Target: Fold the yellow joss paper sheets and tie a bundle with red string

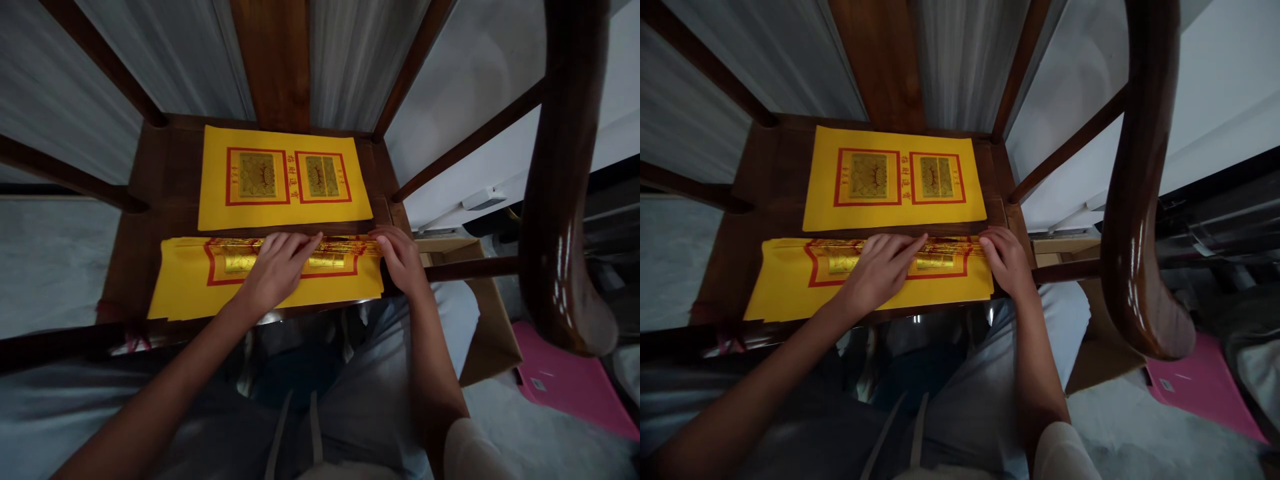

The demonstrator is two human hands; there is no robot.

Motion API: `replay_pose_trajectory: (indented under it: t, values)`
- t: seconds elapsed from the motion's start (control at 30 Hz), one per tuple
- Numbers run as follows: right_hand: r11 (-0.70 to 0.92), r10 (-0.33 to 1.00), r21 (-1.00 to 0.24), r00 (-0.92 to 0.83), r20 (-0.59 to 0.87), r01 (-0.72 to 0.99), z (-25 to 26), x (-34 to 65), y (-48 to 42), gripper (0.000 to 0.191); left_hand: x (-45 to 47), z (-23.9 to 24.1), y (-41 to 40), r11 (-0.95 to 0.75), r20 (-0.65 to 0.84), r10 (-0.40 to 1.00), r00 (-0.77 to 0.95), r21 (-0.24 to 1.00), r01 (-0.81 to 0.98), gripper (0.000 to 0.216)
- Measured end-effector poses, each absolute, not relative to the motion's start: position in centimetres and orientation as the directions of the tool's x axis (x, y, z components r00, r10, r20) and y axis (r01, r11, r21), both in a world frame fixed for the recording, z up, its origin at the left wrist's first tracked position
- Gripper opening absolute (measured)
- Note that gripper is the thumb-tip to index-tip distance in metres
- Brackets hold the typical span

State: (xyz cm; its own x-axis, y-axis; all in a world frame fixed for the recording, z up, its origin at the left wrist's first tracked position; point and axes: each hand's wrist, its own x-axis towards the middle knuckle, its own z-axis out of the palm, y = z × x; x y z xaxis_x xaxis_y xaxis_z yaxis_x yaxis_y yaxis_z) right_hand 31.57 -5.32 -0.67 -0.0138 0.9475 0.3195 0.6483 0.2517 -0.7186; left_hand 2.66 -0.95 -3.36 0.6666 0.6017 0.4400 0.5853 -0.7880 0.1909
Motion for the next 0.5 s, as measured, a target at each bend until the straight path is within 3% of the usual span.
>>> replay_pose_trajectory:
  t: [0.3,0.5]
  values:
    - [0.156,0.960,-0.869,0.133,0.245,0.470,-0.49,31.23,-5.69,0.048,2.86,-3.04,-1.00,-0.781,0.456,0.616,0.643,0.247,0.573,0.043]
    - [0.166,0.963,-0.818,0.088,0.255,0.551,-0.70,31.32,-5.34,0.054,2.69,-3.28,-0.92,-0.786,0.450,0.610,0.653,0.238,0.570,0.048]
